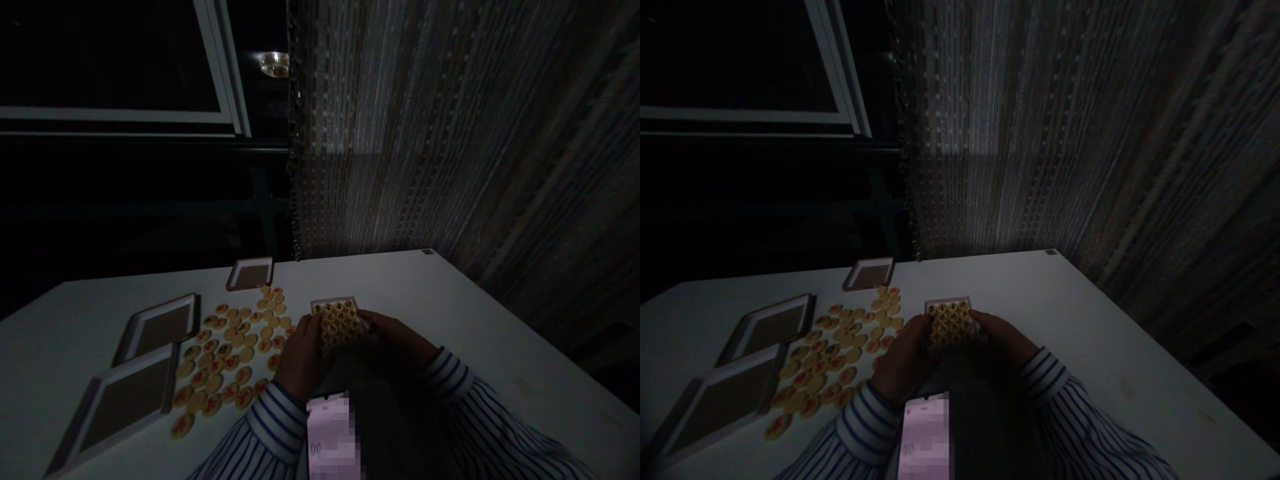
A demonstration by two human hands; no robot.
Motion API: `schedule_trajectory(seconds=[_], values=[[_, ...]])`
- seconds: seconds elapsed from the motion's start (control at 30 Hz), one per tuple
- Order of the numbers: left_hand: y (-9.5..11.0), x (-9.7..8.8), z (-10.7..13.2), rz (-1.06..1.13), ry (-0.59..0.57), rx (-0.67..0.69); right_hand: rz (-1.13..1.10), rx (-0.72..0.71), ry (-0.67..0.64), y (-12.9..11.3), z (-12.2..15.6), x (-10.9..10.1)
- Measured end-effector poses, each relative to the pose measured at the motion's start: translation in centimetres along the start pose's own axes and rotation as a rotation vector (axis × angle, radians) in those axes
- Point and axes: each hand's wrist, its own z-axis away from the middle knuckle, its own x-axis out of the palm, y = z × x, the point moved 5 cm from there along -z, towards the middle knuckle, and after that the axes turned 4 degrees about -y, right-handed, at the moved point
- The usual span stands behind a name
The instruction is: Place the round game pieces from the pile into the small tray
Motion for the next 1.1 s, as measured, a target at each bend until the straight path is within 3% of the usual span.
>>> schedule_trajectory(seconds=[0.1,0.3,0.83,0.93,1.1], values=[[0.0,0.3,0.0,-0.072,-0.054,0.0,-0.066,-0.039,0.016,-0.7,-0.3,0.1],[-0.2,0.4,0.0,-0.066,-0.028,0.008,-0.117,-0.043,0.048,-2.5,-0.5,-0.4],[-0.5,0.5,-0.2,-0.008,0.012,0.023,-0.02,-0.081,0.069,-2.8,-0.6,-0.5],[-0.2,-0.1,-0.1,0.0,0.053,0.025,0.0,-0.076,0.088,-2.7,-0.5,-0.4],[0.1,-2.4,0.0,-0.034,0.155,-0.007,0.081,0.083,0.237,-1.5,-0.1,-0.7]])
